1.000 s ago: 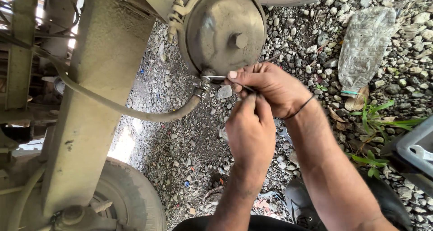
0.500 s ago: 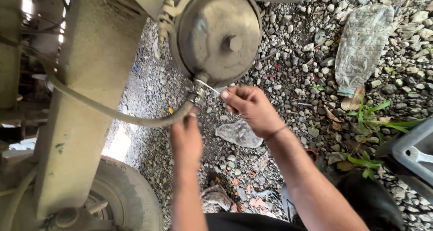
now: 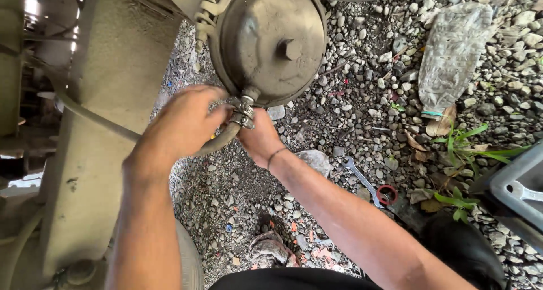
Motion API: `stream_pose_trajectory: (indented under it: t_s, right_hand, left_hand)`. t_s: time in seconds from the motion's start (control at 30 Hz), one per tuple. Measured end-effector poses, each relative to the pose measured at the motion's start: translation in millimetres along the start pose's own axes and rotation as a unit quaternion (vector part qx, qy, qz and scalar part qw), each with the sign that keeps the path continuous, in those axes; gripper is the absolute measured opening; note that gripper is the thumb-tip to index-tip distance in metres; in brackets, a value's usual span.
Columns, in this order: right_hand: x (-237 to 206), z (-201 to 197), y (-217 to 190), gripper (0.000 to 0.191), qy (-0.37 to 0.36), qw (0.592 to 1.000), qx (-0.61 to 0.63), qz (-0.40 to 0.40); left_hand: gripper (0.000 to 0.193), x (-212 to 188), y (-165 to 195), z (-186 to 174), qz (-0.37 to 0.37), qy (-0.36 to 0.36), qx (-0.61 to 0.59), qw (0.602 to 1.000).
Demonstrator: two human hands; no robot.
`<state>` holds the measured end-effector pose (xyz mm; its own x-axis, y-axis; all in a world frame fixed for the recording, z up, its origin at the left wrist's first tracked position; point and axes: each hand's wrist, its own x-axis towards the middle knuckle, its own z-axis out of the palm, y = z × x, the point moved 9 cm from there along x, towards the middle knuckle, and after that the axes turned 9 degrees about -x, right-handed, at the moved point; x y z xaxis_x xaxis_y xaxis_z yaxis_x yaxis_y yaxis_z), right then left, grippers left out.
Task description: The person works on a vehicle's brake assembly, using a red-handled tool to adjust a hose clamp and then using a wrench to tighten a bolt on the brake drum. The person repeatedly tightens and checks the connection throughout the clip.
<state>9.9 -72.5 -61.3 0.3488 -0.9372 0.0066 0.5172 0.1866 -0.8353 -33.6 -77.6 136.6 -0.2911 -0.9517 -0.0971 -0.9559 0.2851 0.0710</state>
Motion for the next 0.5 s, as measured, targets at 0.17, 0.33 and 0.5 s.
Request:
stream_pose_trajectory:
  t_s: [0.17,0.33,0.5]
  right_hand:
    - [1.3,7.1,-24.7,0.020,-0.028,0.977,0.210,0.006]
    - [-38.5,-29.8,-16.9,0.025,-0.041,0.960,-0.200,0.193]
    - [-61.3,-67.2,-46.2,0.028,-0.116,0.978,-0.030,0.172]
  left_hand:
    - [0.025,3.2,-54.8,32.6,-0.152,-0.095,-0.174,0.968]
    - [0.025,5.9,-45.4,-2.7,-0.156,0.017,-0.216,0.964]
    - [0.027,2.3,-12.4,-11.5,-0.200,0.032,-0.207,0.957]
